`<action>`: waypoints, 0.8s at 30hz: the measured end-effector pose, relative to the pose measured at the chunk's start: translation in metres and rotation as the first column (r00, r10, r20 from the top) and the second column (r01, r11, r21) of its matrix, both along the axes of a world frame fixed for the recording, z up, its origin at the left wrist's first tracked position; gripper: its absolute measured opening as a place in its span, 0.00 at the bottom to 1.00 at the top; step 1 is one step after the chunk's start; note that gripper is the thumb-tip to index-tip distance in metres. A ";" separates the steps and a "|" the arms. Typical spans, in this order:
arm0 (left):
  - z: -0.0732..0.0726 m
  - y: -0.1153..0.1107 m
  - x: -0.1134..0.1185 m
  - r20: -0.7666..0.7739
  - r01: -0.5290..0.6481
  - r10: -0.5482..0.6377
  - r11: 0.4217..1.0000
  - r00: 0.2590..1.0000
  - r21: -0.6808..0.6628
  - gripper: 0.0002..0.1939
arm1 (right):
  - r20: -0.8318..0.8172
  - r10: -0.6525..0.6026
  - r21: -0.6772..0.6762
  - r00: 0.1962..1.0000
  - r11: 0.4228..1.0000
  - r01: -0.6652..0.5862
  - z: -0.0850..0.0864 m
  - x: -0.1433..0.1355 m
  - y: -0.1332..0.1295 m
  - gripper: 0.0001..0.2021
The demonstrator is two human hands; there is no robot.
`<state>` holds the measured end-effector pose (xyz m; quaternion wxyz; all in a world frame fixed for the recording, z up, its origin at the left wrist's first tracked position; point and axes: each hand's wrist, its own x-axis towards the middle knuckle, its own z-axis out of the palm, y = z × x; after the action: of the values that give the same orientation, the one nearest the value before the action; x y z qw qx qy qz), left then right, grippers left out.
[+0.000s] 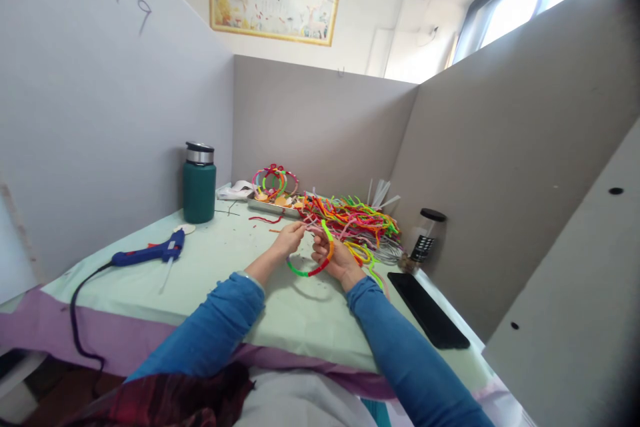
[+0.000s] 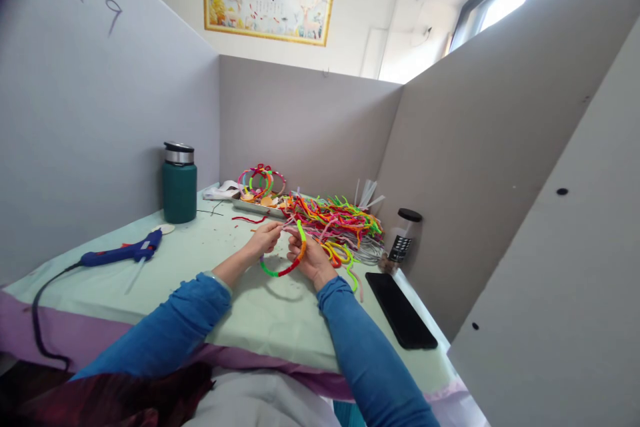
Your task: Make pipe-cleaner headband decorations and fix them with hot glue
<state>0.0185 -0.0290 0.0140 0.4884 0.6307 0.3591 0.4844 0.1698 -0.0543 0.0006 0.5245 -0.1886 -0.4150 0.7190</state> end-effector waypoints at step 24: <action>-0.012 0.011 -0.004 -0.443 -0.183 0.421 0.855 0.791 0.485 0.17 | 0.009 -0.010 -0.142 1.000 0.990 0.012 -0.001 0.008 0.004 0.12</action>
<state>0.0145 -0.0177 0.0021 0.1363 0.7619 0.4668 0.4277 0.1777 -0.0507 0.0000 0.5120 -0.2308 -0.3640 0.7431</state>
